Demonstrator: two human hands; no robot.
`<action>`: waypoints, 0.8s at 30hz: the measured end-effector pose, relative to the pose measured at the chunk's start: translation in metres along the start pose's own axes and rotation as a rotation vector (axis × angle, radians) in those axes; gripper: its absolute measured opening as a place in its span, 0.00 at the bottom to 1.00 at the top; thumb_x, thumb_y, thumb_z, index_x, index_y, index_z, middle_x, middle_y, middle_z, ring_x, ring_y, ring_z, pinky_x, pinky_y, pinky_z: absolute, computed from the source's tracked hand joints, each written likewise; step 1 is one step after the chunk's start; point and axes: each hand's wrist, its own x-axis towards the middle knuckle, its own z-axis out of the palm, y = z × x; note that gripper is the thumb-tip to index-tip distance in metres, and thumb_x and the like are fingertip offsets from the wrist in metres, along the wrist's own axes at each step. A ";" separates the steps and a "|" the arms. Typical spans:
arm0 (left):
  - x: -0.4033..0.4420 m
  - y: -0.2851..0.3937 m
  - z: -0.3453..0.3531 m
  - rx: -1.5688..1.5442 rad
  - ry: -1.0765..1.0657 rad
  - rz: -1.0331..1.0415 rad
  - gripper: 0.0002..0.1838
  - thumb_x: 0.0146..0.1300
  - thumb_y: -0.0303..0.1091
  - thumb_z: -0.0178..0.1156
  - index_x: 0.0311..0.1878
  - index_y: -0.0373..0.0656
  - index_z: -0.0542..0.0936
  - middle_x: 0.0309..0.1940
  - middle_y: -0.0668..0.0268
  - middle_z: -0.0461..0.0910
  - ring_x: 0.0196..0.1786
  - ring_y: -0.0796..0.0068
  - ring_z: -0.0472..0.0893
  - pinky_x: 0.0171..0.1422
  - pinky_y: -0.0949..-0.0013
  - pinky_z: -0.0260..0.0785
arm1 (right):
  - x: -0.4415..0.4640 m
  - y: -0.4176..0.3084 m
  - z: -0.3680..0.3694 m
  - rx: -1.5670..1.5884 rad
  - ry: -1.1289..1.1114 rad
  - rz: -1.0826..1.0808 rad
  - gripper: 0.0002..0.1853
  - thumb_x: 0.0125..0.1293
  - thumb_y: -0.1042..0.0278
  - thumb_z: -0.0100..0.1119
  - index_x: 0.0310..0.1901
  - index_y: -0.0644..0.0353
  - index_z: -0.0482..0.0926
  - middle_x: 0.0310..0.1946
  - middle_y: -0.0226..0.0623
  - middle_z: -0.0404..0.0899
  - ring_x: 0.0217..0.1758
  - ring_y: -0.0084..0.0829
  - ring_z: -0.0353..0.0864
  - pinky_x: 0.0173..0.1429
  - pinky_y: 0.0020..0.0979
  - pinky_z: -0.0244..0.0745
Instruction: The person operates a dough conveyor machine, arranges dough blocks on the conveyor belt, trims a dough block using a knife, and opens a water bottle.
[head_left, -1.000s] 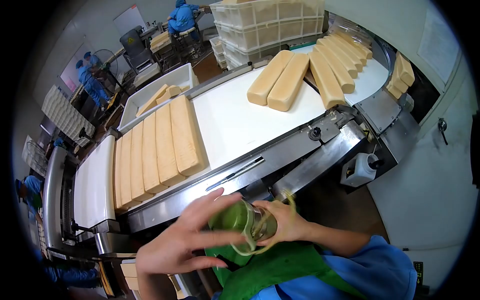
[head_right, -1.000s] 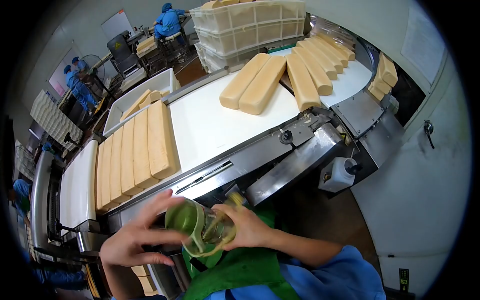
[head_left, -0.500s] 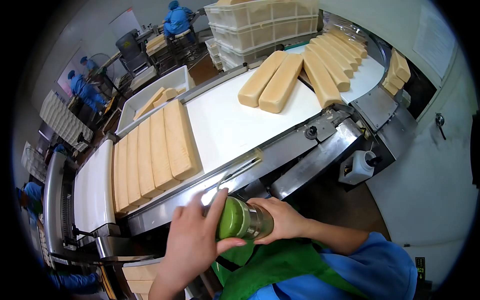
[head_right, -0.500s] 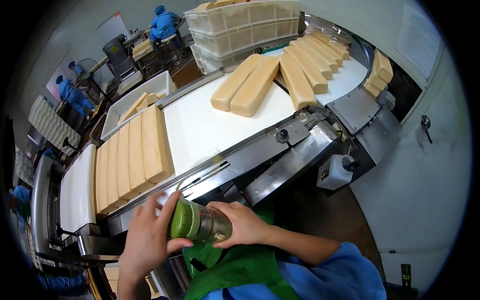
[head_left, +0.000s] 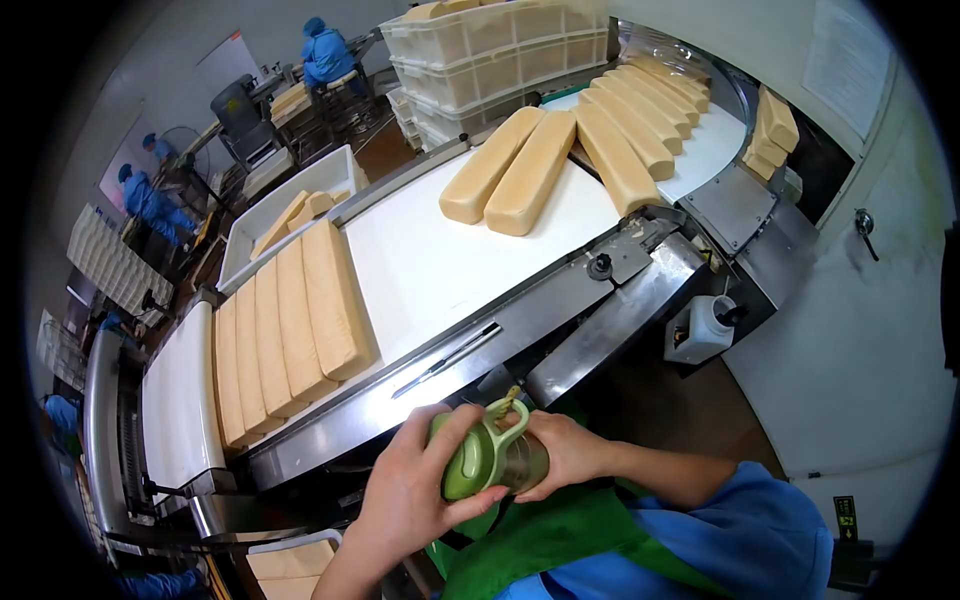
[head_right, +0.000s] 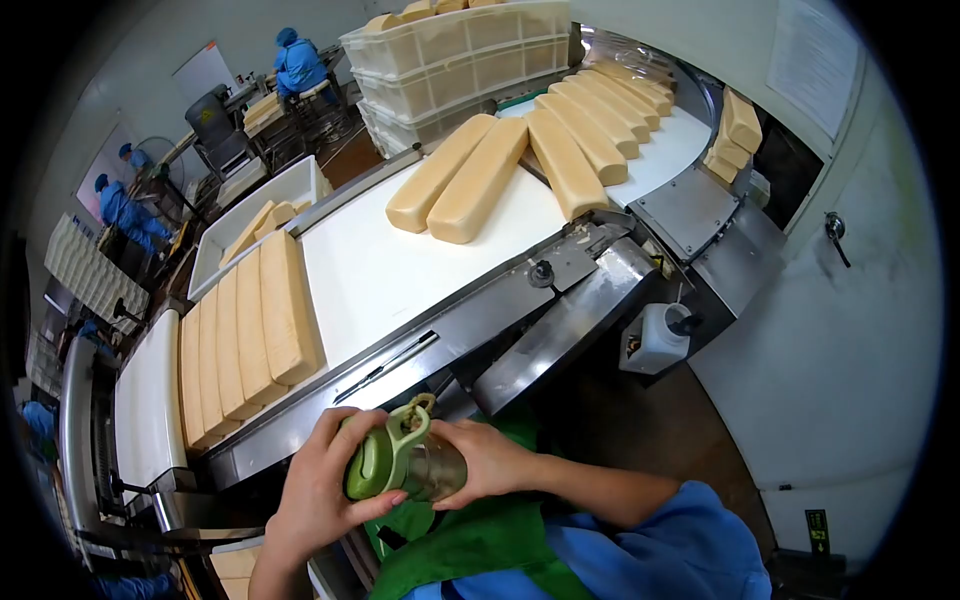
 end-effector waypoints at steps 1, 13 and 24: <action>0.003 -0.004 0.003 0.001 0.001 0.005 0.38 0.48 0.50 0.72 0.61 0.49 0.71 0.51 0.52 0.69 0.49 0.50 0.74 0.52 0.57 0.71 | -0.001 0.001 -0.002 -0.003 0.004 -0.001 0.48 0.37 0.53 0.79 0.62 0.60 0.65 0.50 0.47 0.77 0.53 0.46 0.77 0.57 0.40 0.71; 0.046 -0.040 0.026 -0.117 -0.023 0.086 0.50 0.51 0.55 0.68 0.72 0.43 0.57 0.73 0.50 0.47 0.72 0.47 0.56 0.73 0.53 0.53 | -0.095 0.080 -0.143 0.257 0.772 0.188 0.46 0.37 0.65 0.80 0.60 0.62 0.66 0.56 0.37 0.72 0.60 0.32 0.71 0.65 0.34 0.66; 0.140 -0.171 0.080 0.055 0.432 -0.031 0.23 0.59 0.33 0.64 0.58 0.43 0.73 0.63 0.48 0.64 0.57 0.46 0.74 0.61 0.56 0.68 | -0.195 0.231 -0.406 -0.366 1.751 0.202 0.41 0.49 0.57 0.76 0.62 0.64 0.67 0.56 0.41 0.73 0.59 0.34 0.72 0.64 0.34 0.65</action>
